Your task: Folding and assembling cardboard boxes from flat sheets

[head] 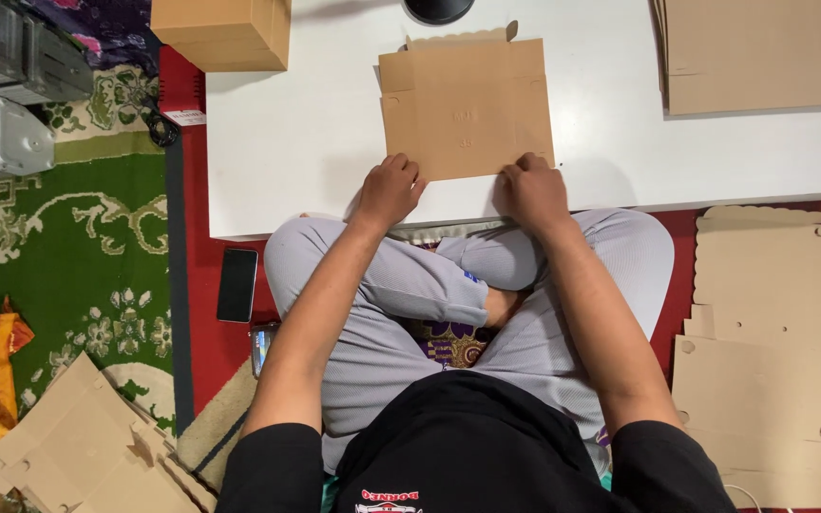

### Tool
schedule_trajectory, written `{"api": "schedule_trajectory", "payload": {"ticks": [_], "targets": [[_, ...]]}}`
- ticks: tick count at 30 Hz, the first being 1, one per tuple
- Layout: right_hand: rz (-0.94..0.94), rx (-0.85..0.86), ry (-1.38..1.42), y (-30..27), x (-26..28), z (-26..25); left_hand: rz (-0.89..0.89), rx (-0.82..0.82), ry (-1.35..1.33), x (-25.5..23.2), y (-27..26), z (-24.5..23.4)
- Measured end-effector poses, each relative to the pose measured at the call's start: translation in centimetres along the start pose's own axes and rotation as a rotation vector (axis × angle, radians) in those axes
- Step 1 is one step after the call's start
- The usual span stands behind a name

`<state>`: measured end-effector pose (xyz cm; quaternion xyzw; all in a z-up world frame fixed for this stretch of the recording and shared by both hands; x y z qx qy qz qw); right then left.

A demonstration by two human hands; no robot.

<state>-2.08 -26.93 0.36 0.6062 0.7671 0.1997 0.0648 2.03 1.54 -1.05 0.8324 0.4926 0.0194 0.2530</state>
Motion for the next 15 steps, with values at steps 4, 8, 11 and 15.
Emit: {"api": "schedule_trajectory", "payload": {"ticks": [4,8,11,15], "targets": [[-0.106,-0.050,0.080,0.6,3.0,0.1,0.040,-0.014,0.002,-1.5,0.6,-0.2],[-0.284,-0.193,0.074,0.6,5.0,1.6,0.298,-0.048,-0.018,-2.2,0.4,1.2],[-0.343,-0.127,0.049,0.3,4.9,2.7,0.382,0.001,-0.038,-2.2,0.0,2.9],[-0.345,-0.081,0.002,0.1,4.8,2.7,0.396,-0.007,-0.029,-2.3,0.1,3.0]]}}
Point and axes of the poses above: each hand's wrist, its own y-axis towards the middle knuckle, its own z-axis out of the palm, x = y × z, the point moved 1 cm from there along y, towards the middle knuckle, and after that the axes turned 14 degrees about -x, right-handed, at the moved point
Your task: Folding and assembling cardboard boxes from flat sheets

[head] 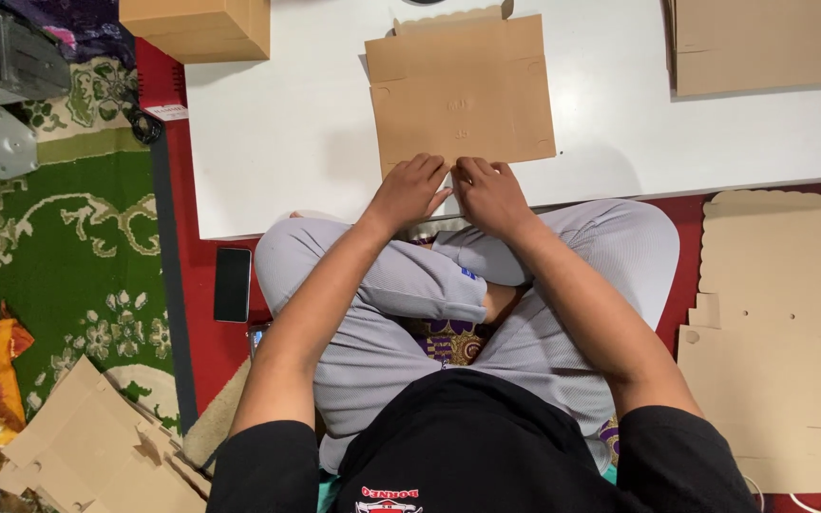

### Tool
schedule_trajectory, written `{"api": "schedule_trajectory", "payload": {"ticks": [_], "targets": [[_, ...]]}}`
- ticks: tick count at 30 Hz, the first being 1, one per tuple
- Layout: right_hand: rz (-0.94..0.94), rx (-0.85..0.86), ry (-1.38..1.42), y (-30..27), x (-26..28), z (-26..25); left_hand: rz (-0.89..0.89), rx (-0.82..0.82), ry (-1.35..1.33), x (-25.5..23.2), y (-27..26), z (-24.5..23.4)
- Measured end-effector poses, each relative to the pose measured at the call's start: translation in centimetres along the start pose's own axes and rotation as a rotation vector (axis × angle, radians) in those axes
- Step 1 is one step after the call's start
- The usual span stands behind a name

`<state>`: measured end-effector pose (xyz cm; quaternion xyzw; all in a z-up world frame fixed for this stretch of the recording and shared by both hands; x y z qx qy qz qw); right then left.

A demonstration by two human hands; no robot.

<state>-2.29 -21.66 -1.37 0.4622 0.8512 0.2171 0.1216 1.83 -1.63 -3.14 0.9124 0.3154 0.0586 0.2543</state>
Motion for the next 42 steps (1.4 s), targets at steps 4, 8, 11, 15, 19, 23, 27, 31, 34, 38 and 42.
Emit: {"api": "schedule_trajectory", "payload": {"ticks": [4,8,11,15,19,23,27,31,34,38,42], "targets": [[0.033,0.002,-0.032,-0.6,-0.8,1.2,0.012,-0.014,0.032,0.0,-0.6,0.8],[0.136,0.047,-0.068,-0.6,-1.7,-0.3,-0.001,-0.041,0.031,-0.1,-0.3,0.0],[0.217,0.078,-0.084,-0.7,-2.5,-1.3,-0.014,-0.066,0.066,-0.2,0.1,-1.1],[0.296,0.056,-0.199,-1.2,-3.5,-1.2,-0.065,-0.139,0.126,0.1,-0.2,-1.8],[0.340,0.094,-0.195,-1.5,-4.5,-1.8,-0.112,-0.136,0.138,0.6,-0.8,-2.0],[0.350,0.108,-0.120,-1.5,-4.2,-2.4,-0.219,-0.069,0.095,1.1,-1.0,-1.8],[0.257,0.011,0.003,-0.9,-2.9,-2.4,-0.130,-0.130,0.127,1.0,-1.1,-1.2],[0.189,-0.026,0.066,0.1,-1.4,-2.3,-0.094,-0.118,0.093,0.1,-0.1,-2.5],[0.122,-0.078,0.023,-0.1,-1.0,-1.0,-0.098,-0.108,0.074,0.0,0.1,-2.3],[0.240,-0.063,0.100,0.6,-2.0,0.9,-0.321,-0.061,-0.045,0.4,0.9,-2.1],[0.427,-0.009,0.158,1.4,-3.2,1.7,-0.743,-0.050,-0.189,-0.2,3.3,-1.8]]}}
Point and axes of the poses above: each hand's wrist, its own y-axis towards the middle knuckle, its own z-axis out of the palm, x = y × z, the point moved 1 cm from there along y, towards the middle knuckle, and after that the axes turned 14 degrees about -x, right-handed, at the moved point
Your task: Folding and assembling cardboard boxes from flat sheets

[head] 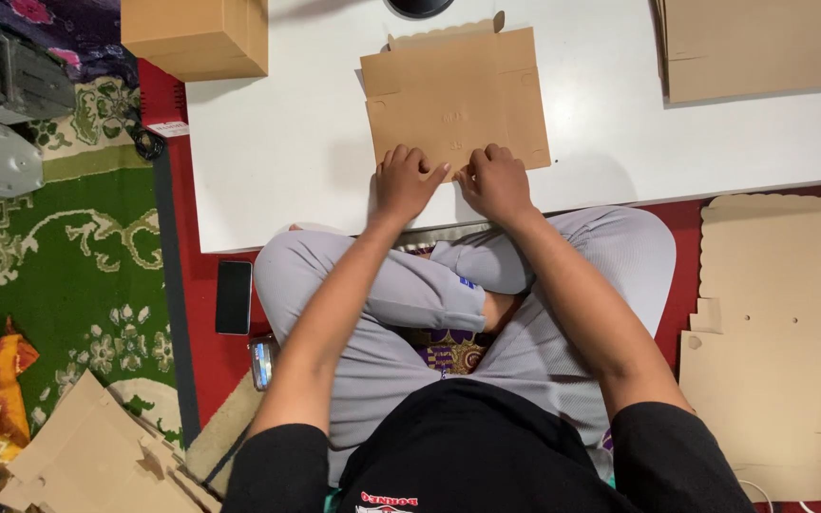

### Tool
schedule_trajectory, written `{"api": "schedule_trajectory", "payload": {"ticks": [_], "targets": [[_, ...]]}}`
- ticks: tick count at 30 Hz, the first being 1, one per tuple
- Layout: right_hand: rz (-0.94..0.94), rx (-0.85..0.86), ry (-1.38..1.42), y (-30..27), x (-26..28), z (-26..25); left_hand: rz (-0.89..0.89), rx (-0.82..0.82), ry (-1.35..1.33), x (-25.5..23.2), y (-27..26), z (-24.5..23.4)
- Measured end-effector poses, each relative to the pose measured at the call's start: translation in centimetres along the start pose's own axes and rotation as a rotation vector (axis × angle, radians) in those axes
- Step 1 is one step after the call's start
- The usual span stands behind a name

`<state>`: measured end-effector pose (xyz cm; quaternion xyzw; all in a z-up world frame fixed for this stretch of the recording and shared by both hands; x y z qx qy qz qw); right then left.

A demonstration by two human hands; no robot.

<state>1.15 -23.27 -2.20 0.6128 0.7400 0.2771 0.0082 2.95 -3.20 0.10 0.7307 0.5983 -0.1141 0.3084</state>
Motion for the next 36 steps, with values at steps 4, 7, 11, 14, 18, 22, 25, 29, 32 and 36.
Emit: {"api": "schedule_trajectory", "payload": {"ticks": [4,7,11,14,18,22,25,29,32,36], "targets": [[0.052,0.029,0.002,0.2,-0.3,-0.4,-0.098,-0.013,0.055,-1.4,-0.4,2.3],[0.093,0.055,-0.001,0.2,-0.4,-0.8,-0.105,-0.022,0.044,-1.3,-0.5,2.5],[0.143,0.091,-0.017,0.8,-0.1,-1.6,-0.094,-0.028,-0.016,-1.4,-0.4,1.5],[0.190,0.087,-0.027,0.8,-0.8,-2.1,-0.102,-0.017,-0.022,-0.9,-0.5,2.0],[0.239,0.073,-0.036,0.7,-0.7,-3.7,-0.136,0.033,-0.013,0.0,-0.5,1.6],[0.288,0.080,-0.016,0.7,-1.9,-3.7,-0.206,0.065,-0.019,0.7,-0.3,1.1],[0.355,0.103,-0.015,0.5,-2.5,-4.4,-0.251,0.067,-0.012,2.0,-0.4,1.5],[0.480,0.098,0.026,0.2,-3.4,-5.3,-0.331,0.087,0.035,3.6,-0.7,1.4],[0.588,0.082,0.066,0.0,-4.3,-5.2,-0.380,0.095,0.035,3.8,-0.7,0.0],[0.719,0.052,0.074,-0.7,-7.0,-3.6,-0.434,0.093,0.047,4.0,-1.1,-0.9]]}}
Point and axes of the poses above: each hand's wrist, its own y-axis towards the middle knuckle, its own z-axis out of the palm, x = y × z, the point moved 1 cm from there along y, towards the middle knuckle, and after that the axes turned 14 degrees about -x, right-handed, at the moved point
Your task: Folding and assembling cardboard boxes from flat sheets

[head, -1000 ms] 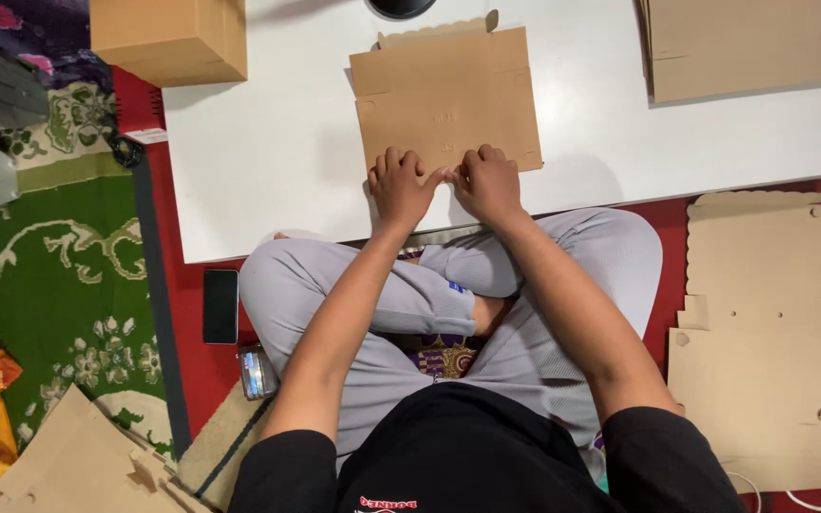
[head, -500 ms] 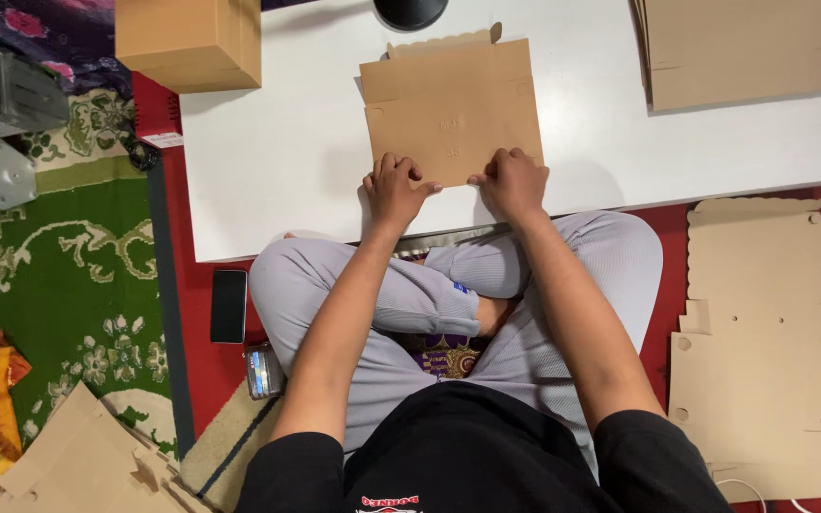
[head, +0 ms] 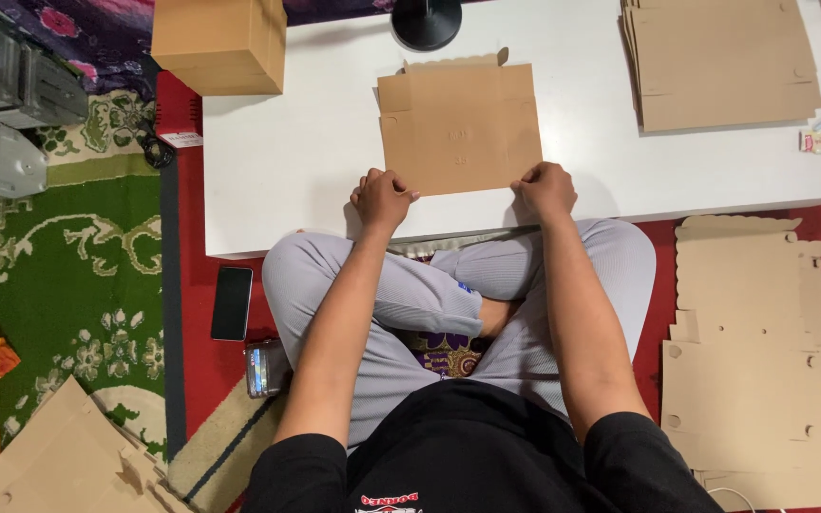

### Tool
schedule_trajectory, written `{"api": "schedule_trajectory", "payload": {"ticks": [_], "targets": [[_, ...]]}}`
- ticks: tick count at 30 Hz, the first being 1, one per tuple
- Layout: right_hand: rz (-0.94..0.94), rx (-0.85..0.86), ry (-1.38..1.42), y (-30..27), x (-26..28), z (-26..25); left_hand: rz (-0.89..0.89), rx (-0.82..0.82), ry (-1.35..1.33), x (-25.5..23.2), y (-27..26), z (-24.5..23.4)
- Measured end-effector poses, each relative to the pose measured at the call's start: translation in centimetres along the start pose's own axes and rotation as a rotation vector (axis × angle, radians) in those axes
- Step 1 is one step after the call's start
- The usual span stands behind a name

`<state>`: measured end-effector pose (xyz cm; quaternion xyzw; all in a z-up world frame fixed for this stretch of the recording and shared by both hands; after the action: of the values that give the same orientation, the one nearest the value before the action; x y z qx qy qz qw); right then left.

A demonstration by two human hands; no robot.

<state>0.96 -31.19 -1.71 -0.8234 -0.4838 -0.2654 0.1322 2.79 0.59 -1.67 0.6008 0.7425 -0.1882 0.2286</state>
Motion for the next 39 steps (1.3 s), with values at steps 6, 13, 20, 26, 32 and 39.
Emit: {"api": "schedule_trajectory", "payload": {"ticks": [6,13,20,26,32,39], "targets": [[0.111,-0.073,-0.038,2.2,-4.1,2.3,-0.027,-0.023,-0.003,1.7,0.4,0.8],[0.094,-0.110,0.031,1.5,-3.0,1.6,-0.104,-0.134,-0.100,4.2,1.3,2.4],[-0.439,-0.161,0.016,-3.3,2.8,0.0,0.236,-0.320,-0.124,-0.2,-1.2,0.2],[-0.892,-0.111,-0.108,-5.9,6.1,1.2,0.683,-0.341,-0.067,-2.7,-2.8,1.8],[-0.836,0.166,-0.199,-6.7,6.6,2.3,0.626,-0.123,0.190,-3.9,-3.7,2.5],[-0.901,0.252,-0.292,-6.7,5.7,3.7,0.537,-0.162,0.273,-3.5,-2.4,4.2]]}}
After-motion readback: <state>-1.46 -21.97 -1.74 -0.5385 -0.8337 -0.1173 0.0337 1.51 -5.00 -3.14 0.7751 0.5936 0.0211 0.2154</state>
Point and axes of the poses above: each hand's wrist, its own y-axis towards the middle knuckle, its own z-axis out of the palm, x = y × z, the point moved 1 cm from there along y, towards the middle knuckle, and after that the axes turned 14 degrees about -x, right-handed, at the moved point
